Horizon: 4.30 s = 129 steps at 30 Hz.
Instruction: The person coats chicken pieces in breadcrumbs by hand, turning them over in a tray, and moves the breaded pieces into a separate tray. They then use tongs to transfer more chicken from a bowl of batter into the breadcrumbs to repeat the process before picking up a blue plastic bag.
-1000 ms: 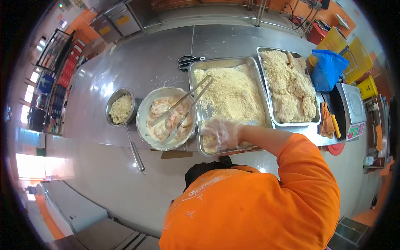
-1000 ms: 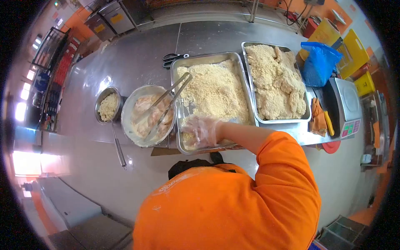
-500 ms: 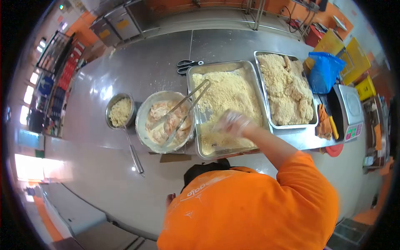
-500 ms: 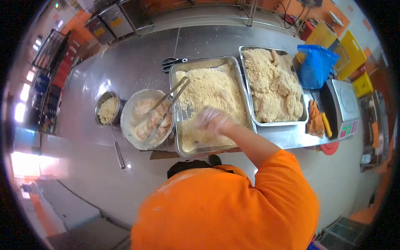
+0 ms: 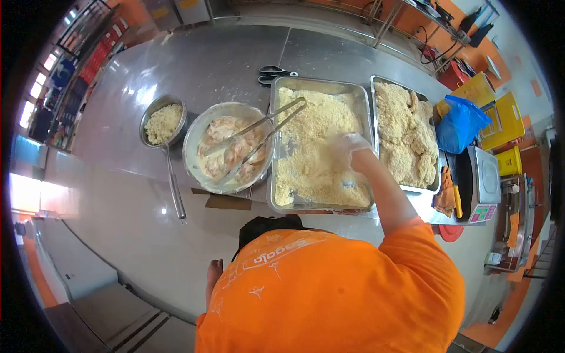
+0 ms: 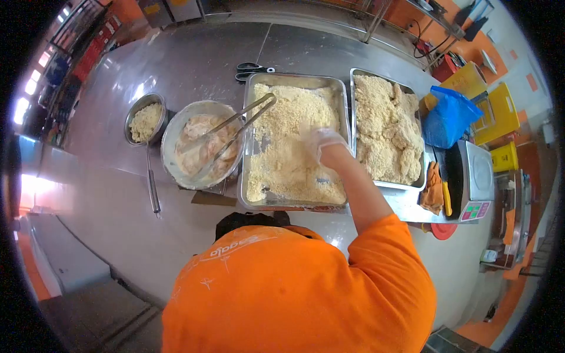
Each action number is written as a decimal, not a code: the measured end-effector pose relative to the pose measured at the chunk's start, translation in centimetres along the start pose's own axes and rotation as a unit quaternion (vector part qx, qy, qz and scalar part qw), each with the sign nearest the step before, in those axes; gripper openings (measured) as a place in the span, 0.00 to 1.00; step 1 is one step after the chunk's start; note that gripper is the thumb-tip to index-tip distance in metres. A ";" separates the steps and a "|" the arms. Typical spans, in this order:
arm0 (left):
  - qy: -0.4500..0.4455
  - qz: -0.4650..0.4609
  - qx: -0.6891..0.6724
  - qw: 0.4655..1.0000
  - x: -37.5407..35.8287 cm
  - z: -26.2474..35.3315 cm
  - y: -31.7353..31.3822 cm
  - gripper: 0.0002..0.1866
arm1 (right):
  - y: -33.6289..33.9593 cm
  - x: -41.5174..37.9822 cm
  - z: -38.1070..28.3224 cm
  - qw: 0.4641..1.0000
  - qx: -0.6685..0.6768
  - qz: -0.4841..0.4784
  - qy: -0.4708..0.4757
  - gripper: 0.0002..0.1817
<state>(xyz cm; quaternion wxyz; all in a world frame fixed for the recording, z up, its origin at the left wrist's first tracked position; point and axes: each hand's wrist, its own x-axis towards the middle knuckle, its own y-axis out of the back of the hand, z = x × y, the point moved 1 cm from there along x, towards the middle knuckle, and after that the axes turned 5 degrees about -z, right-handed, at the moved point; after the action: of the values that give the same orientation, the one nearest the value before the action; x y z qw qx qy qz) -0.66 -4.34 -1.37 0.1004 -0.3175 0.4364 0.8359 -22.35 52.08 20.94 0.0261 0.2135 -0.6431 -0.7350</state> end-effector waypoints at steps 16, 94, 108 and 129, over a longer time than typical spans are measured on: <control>0.042 0.026 -0.074 0.996 0.9 -4.4 -2.5 0.20 | 1.0 3.2 -6.8 0.992 0.012 0.024 -0.123 0.17; 0.093 -0.029 -0.008 0.995 -1.6 0.4 -0.3 0.20 | -0.2 -6.2 -5.0 0.943 0.101 -0.311 -0.068 0.11; 0.050 -0.047 0.010 0.998 0.5 0.0 0.2 0.21 | -0.3 -6.7 -5.5 0.978 0.015 -0.129 0.161 0.14; 0.013 -0.028 0.039 0.999 0.7 1.2 1.3 0.21 | 1.5 2.1 -1.4 0.989 0.022 -0.132 -0.070 0.21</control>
<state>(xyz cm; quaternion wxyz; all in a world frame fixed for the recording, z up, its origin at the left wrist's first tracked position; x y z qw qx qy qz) -2.29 -4.30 -0.41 0.1304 -0.3366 0.4607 0.8108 -24.16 49.81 21.69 -0.1211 0.2450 -0.6255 -0.7308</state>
